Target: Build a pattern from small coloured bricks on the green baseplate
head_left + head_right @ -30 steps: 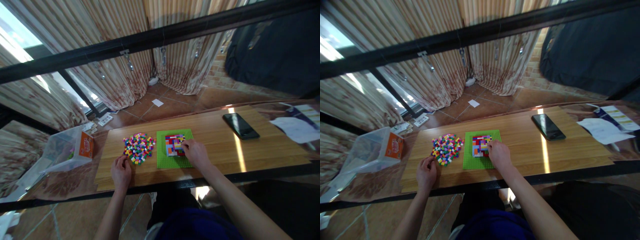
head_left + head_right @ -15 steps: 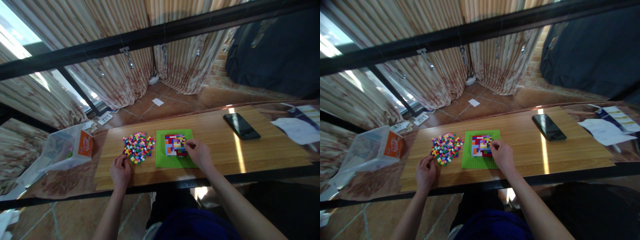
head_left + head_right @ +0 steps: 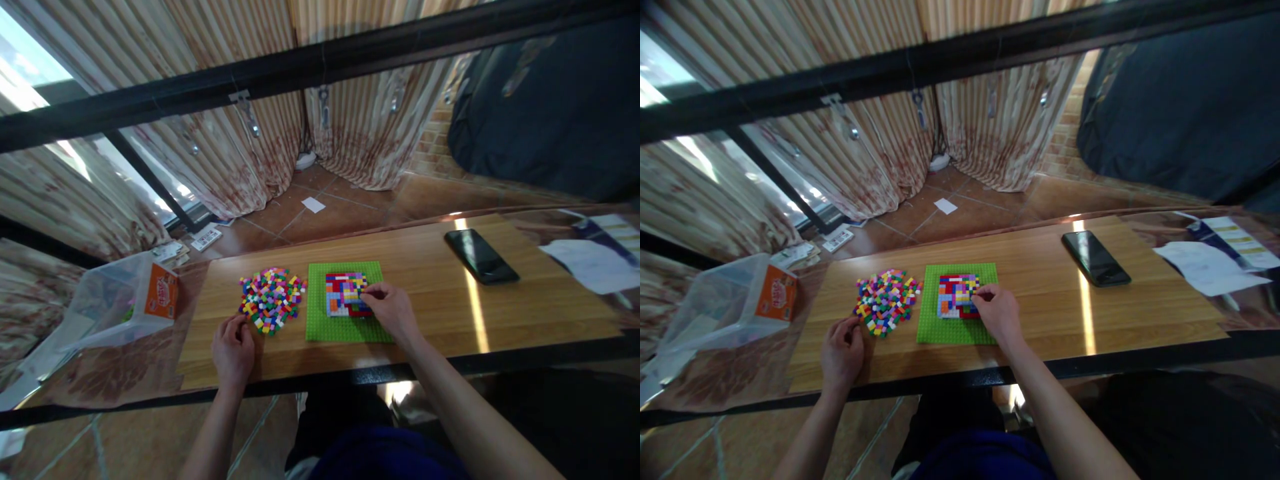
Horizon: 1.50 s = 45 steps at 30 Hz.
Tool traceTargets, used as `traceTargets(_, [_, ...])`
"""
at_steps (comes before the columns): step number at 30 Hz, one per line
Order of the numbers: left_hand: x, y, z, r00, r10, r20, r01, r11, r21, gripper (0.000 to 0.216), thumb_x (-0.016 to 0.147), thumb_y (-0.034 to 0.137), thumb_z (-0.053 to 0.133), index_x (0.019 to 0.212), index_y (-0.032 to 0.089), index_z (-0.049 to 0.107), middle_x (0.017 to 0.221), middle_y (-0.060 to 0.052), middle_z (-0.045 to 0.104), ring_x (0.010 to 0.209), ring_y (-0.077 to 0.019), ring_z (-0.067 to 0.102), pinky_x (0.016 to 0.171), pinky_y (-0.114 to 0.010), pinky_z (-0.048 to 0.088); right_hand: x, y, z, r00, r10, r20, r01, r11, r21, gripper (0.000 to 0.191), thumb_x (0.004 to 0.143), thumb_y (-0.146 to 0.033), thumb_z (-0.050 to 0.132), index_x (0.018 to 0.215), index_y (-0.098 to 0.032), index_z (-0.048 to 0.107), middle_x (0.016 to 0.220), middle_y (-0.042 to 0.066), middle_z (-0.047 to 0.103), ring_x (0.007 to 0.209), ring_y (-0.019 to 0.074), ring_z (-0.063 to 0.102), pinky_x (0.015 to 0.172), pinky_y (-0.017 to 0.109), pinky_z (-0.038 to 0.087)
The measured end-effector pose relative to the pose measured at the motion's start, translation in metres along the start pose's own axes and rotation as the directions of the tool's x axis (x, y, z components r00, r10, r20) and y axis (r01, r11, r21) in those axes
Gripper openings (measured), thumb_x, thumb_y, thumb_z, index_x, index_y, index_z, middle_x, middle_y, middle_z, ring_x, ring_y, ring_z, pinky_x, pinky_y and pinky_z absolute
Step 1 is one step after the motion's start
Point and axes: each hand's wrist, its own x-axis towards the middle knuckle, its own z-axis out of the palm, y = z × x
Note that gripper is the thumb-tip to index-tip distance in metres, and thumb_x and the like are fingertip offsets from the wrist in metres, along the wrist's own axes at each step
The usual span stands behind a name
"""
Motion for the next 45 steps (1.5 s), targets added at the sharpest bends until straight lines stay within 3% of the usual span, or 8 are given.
traceTargets(7, [0.000,-0.001,0.001,1.000,-0.004,-0.001,0.004,1.000,0.010,0.027,0.086,0.030,0.046,0.093,0.016,0.068,0.099,-0.014,0.069,0.096,-0.0273,0.065,0.089,-0.044,0.055,0.002,0.000,0.003,1.000,0.019,-0.004,-0.019,1.000,0.003,0.014,0.071,-0.032,0.067,0.075,-0.020,0.073,0.073,0.003,0.073,0.069,0.0186,0.065,0.067,0.031,0.047])
traceTargets(12, [0.002,0.001,0.000,1.000,-0.002,-0.012,0.002,1.000,0.030,0.029,0.085,0.033,0.045,0.091,0.016,0.068,0.100,-0.014,0.069,0.094,-0.0275,0.065,0.086,-0.044,0.055,-0.003,-0.002,-0.014,0.998,-0.055,0.010,0.053,0.984,0.168,0.024,0.074,-0.042,0.064,0.076,-0.019,0.072,0.076,0.005,0.073,0.072,0.0196,0.066,0.069,0.032,0.050])
traceTargets(15, [0.003,-0.001,0.000,1.000,0.004,0.001,-0.004,0.999,0.040,0.030,0.085,0.034,0.044,0.091,0.017,0.068,0.099,-0.014,0.070,0.093,-0.0277,0.065,0.084,-0.043,0.055,0.002,0.010,-0.047,0.989,-0.066,-0.130,0.086,0.984,0.158,0.034,0.079,-0.048,0.060,0.089,-0.017,0.071,0.083,0.008,0.074,0.076,0.0208,0.066,0.073,0.034,0.051])
traceTargets(20, [0.006,-0.007,0.003,1.000,0.004,-0.012,-0.003,0.997,0.077,0.033,0.084,0.039,0.042,0.091,0.019,0.067,0.101,-0.014,0.070,0.089,-0.0282,0.066,0.083,-0.043,0.055,0.039,0.051,-0.132,0.916,-0.101,-0.389,0.003,0.970,-0.244,0.057,0.081,-0.051,0.058,0.122,-0.012,0.063,0.112,0.017,0.069,0.099,0.0284,0.064,0.089,0.043,0.049])
traceTargets(25, [0.009,-0.010,0.004,1.000,0.006,0.001,-0.007,0.994,0.110,0.036,0.082,0.043,0.040,0.090,0.020,0.067,0.101,-0.013,0.070,0.091,-0.0304,0.067,0.083,-0.045,0.056,0.081,0.082,-0.183,0.913,0.007,-0.408,-0.254,0.791,-0.556,0.086,0.077,-0.060,0.063,0.143,-0.008,0.044,0.142,0.026,0.050,0.135,0.0408,0.043,0.106,0.053,0.037])
traceTargets(31, [0.013,-0.005,0.001,1.000,-0.008,0.006,0.008,0.997,0.075,0.033,0.077,0.045,0.042,0.085,0.022,0.065,0.096,-0.013,0.070,0.088,-0.0307,0.067,0.084,-0.046,0.056,0.116,0.092,-0.187,0.934,0.146,-0.327,-0.330,0.704,-0.629,0.096,0.070,-0.067,0.068,0.142,-0.010,0.044,0.141,0.025,0.050,0.132,0.0413,0.046,0.105,0.052,0.039])
traceTargets(38, [0.015,0.005,-0.006,0.998,-0.059,0.018,0.058,0.994,0.089,0.031,0.073,0.045,0.044,0.083,0.023,0.064,0.096,-0.013,0.070,0.088,-0.0308,0.067,0.085,-0.047,0.056,0.142,0.095,-0.187,0.928,0.168,-0.332,-0.346,0.717,-0.606,0.090,0.063,-0.065,0.075,0.133,-0.013,0.054,0.135,0.023,0.053,0.126,0.0401,0.051,0.099,0.049,0.045])
traceTargets(45, [0.015,0.002,-0.006,0.997,-0.079,0.026,0.076,0.992,0.103,0.034,0.073,0.047,0.043,0.085,0.022,0.064,0.098,-0.014,0.070,0.088,-0.0317,0.068,0.083,-0.047,0.057,0.149,0.103,-0.184,0.904,0.217,-0.369,-0.395,0.752,-0.527,0.095,0.059,-0.064,0.078,0.136,-0.016,0.051,0.140,0.024,0.048,0.130,0.0415,0.045,0.102,0.052,0.043])
